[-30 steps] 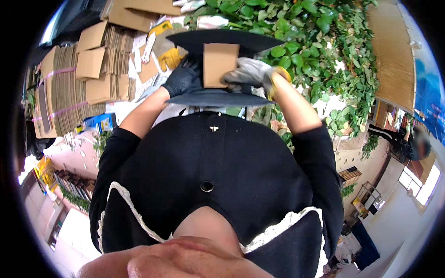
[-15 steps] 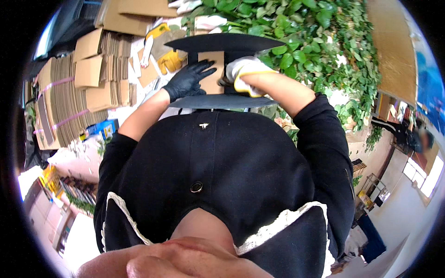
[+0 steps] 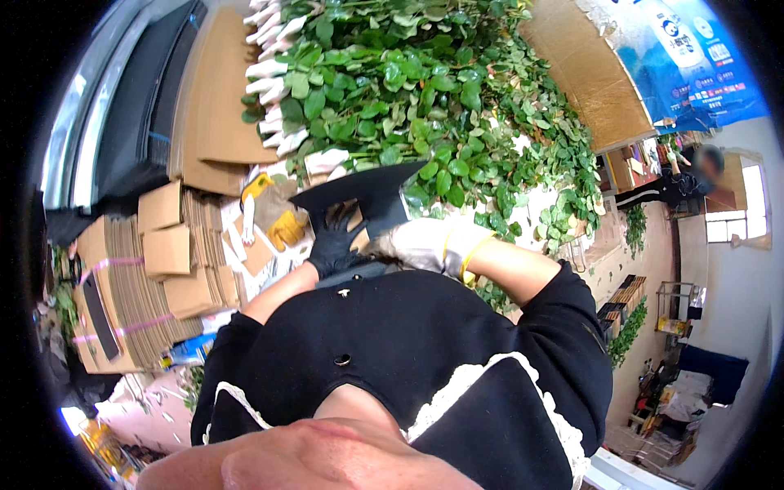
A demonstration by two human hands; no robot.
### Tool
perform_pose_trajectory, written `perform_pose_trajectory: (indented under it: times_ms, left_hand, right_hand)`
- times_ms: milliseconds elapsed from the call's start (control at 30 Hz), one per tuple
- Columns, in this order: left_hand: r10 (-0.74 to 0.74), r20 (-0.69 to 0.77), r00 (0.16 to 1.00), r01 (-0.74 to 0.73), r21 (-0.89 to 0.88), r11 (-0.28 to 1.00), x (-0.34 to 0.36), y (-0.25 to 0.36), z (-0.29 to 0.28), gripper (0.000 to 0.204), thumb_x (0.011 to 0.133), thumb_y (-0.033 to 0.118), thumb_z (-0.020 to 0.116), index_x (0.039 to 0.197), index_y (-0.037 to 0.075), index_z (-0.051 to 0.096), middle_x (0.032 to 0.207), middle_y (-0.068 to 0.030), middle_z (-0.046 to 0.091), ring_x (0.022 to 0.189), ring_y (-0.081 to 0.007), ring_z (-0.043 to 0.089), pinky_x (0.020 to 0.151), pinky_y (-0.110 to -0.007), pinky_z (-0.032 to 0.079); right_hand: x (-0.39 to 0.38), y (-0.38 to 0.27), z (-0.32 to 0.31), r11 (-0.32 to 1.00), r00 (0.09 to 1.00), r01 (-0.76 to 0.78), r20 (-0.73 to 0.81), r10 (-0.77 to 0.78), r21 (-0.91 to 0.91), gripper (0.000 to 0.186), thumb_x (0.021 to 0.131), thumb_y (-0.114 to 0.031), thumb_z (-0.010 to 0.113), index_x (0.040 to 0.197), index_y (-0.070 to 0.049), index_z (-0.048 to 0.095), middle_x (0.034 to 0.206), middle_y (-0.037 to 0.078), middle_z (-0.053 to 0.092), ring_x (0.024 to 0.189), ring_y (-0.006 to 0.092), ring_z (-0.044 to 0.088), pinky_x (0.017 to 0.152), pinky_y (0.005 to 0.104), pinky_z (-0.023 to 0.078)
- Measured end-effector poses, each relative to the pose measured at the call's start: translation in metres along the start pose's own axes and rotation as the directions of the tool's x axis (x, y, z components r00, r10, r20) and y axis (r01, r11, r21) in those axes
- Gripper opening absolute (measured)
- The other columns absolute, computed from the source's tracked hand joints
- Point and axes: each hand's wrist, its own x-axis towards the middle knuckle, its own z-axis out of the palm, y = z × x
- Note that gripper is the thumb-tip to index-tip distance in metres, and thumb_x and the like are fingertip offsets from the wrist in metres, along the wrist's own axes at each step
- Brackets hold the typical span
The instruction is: The person arranges artificial flowers and greenery into a black rectangular container. They place white tulips and green leaves into the container, adjusting the arrangement to fit the items neatly.
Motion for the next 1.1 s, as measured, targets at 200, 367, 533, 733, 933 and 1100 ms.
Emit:
perform_pose_trajectory:
  times_ms: [200, 367, 533, 733, 933, 1100]
  left_hand:
    - [-0.020, 0.131, 0.991, 0.056, -0.281, 0.958, -0.002, -0.006, 0.020, 0.079, 0.076, 0.059, 0.064, 0.140, 0.015, 0.048, 0.154, -0.0208, 0.024, 0.141, -0.0451, 0.019, 0.114, -0.057, 0.015]
    - [-0.057, 0.109, 0.992, 0.053, 0.039, 0.998, -0.024, -0.012, 0.039, 0.100, 0.069, 0.050, 0.074, 0.151, 0.014, 0.028, 0.151, -0.0164, 0.031, 0.140, -0.0374, 0.027, 0.113, -0.056, 0.018]
    - [0.031, 0.174, 0.984, -0.009, -0.125, 0.992, -0.010, -0.008, 0.043, 0.098, 0.072, 0.045, 0.073, 0.152, 0.014, 0.026, 0.154, -0.0126, 0.028, 0.143, -0.0345, 0.023, 0.114, -0.055, 0.015]
    - [-0.089, 0.307, 0.947, 0.182, -0.289, 0.940, -0.017, -0.012, 0.019, 0.093, 0.075, 0.048, 0.069, 0.151, 0.012, 0.028, 0.156, -0.0154, 0.023, 0.138, -0.0368, 0.028, 0.114, -0.056, 0.015]
    - [-0.171, 0.147, 0.974, 0.220, -0.788, 0.575, -0.016, -0.028, 0.029, 0.058, 0.083, 0.037, 0.066, 0.128, 0.004, 0.053, 0.124, -0.0195, 0.055, 0.115, -0.0321, 0.052, 0.101, -0.044, 0.039]
    - [0.200, 0.111, 0.973, -0.021, -0.829, 0.559, -0.024, -0.040, -0.007, 0.026, 0.085, 0.024, 0.067, 0.109, 0.014, 0.069, 0.110, -0.0031, 0.067, 0.105, -0.0217, 0.062, 0.109, -0.048, 0.032]
  right_hand:
    - [0.060, 0.030, -0.089, 0.910, 0.912, -0.380, 0.096, 0.398, -0.165, 0.033, 0.082, -0.023, 0.061, 0.113, -0.012, 0.064, 0.096, 0.017, 0.068, 0.091, 0.0342, 0.064, 0.081, 0.0406, 0.051]
    - [0.145, 0.120, -0.229, 0.832, 0.828, -0.437, -0.515, 0.222, -0.343, 0.033, 0.083, -0.022, 0.061, 0.115, -0.013, 0.063, 0.097, 0.015, 0.069, 0.083, 0.0336, 0.066, 0.073, 0.0419, 0.054]
    - [0.139, 0.275, -0.335, 0.539, 0.586, -0.797, -0.567, 0.579, -0.272, 0.047, 0.085, -0.023, 0.062, 0.132, -0.017, 0.055, 0.127, 0.018, 0.059, 0.113, 0.0355, 0.060, 0.094, 0.0425, 0.050]
    - [0.016, 0.070, -0.252, 0.671, 0.458, -0.693, -0.880, 0.127, -0.264, 0.037, 0.080, -0.006, 0.067, 0.116, -0.012, 0.063, 0.105, 0.009, 0.069, 0.093, 0.0275, 0.067, 0.083, 0.0349, 0.054]
    - [-0.099, 0.023, -0.101, 0.783, 0.753, -0.621, -0.314, 0.579, -0.046, 0.032, 0.083, -0.013, 0.064, 0.114, -0.016, 0.067, 0.109, 0.013, 0.068, 0.103, 0.0286, 0.066, 0.089, 0.0386, 0.053]
    - [-0.042, 0.078, -0.103, 0.866, 0.782, -0.485, -0.503, 0.368, -0.121, 0.027, 0.090, -0.015, 0.056, 0.114, -0.012, 0.067, 0.101, 0.015, 0.067, 0.086, 0.0303, 0.066, 0.076, 0.0378, 0.055]
